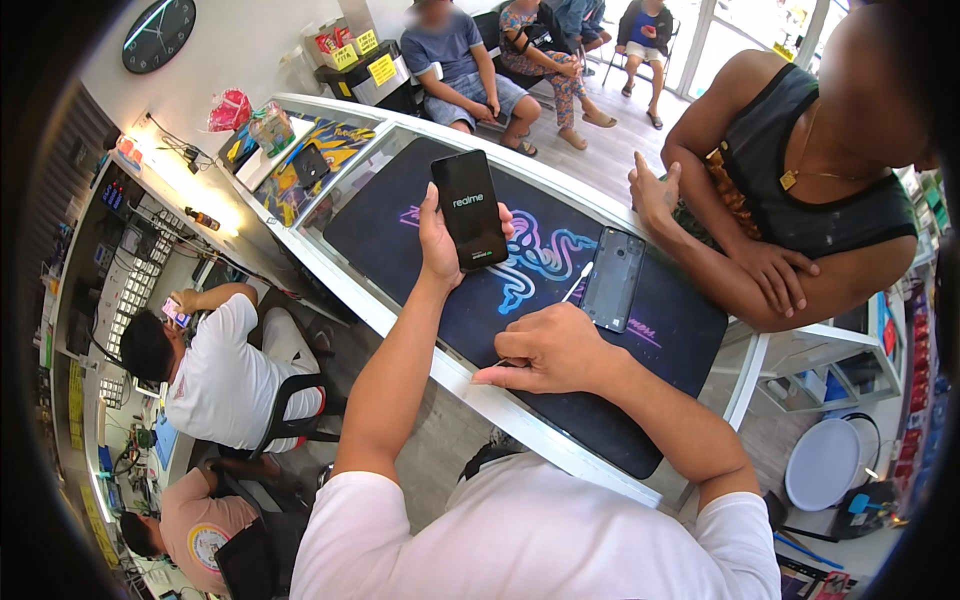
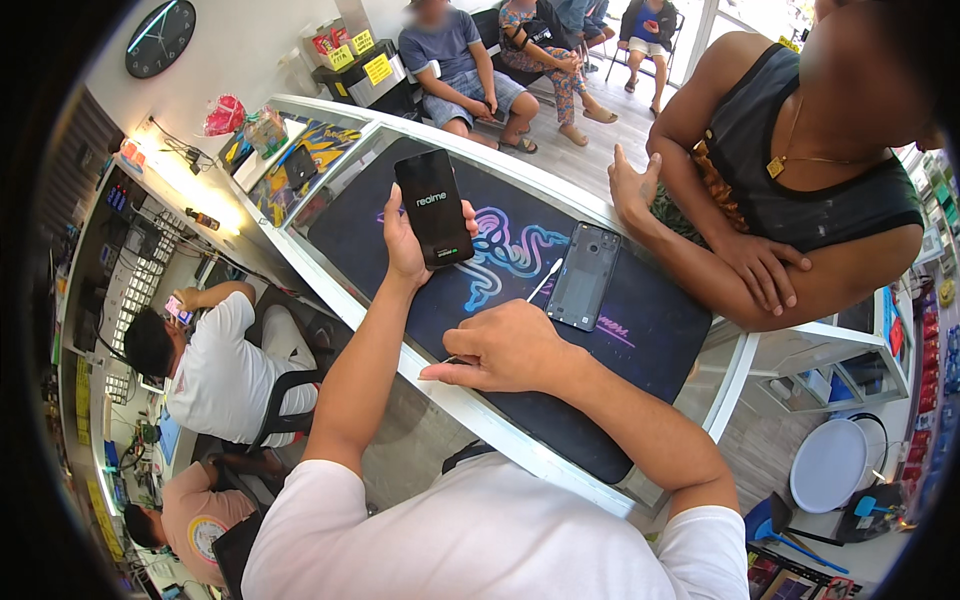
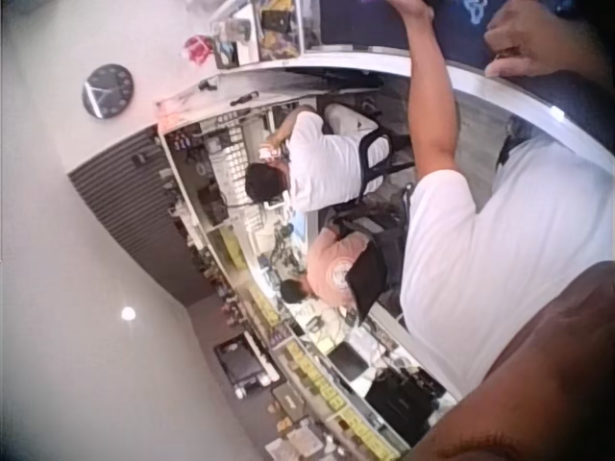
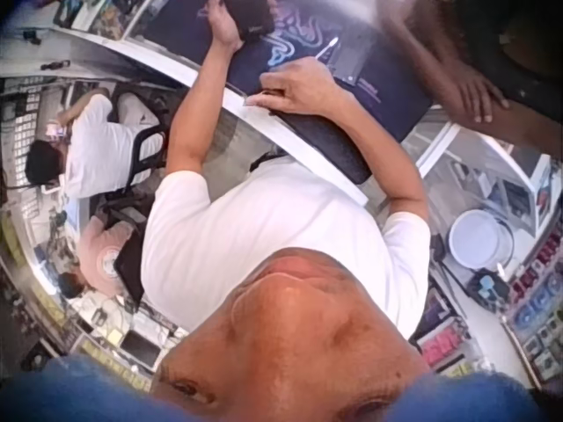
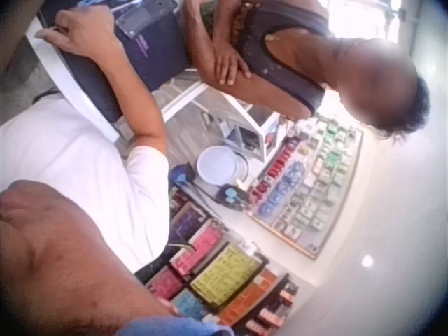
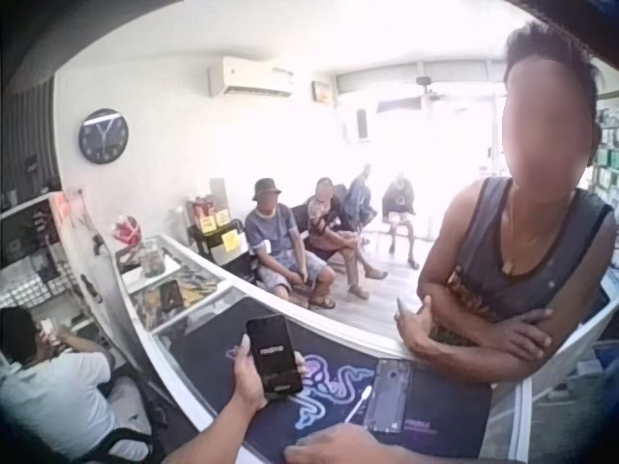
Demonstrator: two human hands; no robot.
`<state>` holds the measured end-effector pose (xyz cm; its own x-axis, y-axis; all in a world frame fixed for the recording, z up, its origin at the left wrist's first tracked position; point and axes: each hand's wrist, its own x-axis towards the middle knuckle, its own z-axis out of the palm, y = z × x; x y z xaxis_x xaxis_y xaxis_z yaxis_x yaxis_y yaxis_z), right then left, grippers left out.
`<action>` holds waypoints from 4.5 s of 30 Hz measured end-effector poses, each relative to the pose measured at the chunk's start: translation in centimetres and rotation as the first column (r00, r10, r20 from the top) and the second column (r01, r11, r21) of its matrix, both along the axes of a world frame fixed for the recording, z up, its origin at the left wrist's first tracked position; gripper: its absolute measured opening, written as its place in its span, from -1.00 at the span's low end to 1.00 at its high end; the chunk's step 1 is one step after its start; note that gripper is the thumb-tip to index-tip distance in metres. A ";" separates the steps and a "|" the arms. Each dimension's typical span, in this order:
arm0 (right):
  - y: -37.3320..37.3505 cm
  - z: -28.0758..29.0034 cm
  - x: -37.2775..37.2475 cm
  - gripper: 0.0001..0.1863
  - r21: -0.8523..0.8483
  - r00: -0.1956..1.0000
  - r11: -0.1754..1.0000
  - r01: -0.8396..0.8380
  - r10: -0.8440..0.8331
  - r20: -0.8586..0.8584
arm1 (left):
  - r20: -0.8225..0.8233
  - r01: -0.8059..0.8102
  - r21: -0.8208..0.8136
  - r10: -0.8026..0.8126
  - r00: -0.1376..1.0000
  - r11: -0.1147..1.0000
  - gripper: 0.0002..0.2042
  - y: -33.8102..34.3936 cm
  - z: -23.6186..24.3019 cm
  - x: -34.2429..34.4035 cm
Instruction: The person disassembles a smartphone, removes the motherboard, and then reassembles the device. They use a screwdriver to remove screws and a plastic tool to pry open the casing. The phone is powered on briefly to show the boot logo before being handed to a customer.
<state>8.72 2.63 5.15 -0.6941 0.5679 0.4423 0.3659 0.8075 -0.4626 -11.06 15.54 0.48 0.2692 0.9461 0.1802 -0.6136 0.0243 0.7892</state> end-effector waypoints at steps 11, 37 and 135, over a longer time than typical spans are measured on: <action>0.3 0.7 0.0 -0.63 0.056 0.986 0.984 -0.167 0.165 0.039 | -0.008 0.015 -0.021 -0.015 1.000 1.000 -0.17 0.1 -0.4 -0.4; -0.8 1.6 -0.1 -0.63 0.093 0.991 0.987 -0.134 0.133 0.011 | 0.051 0.037 0.002 -0.037 0.998 0.999 -0.17 0.4 -0.2 -0.2; -12.7 -2.8 8.8 -0.63 -0.686 0.523 0.338 0.645 -0.849 0.073 | 0.332 0.477 -0.315 -0.375 0.866 0.821 -0.01 -16.6 -0.1 1.4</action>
<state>17.48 -10.02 2.34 0.2494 0.9610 -0.1197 0.4542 -0.2253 -0.8620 -9.63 -1.08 0.37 0.6562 0.7531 -0.0482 -0.6410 0.5900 0.4909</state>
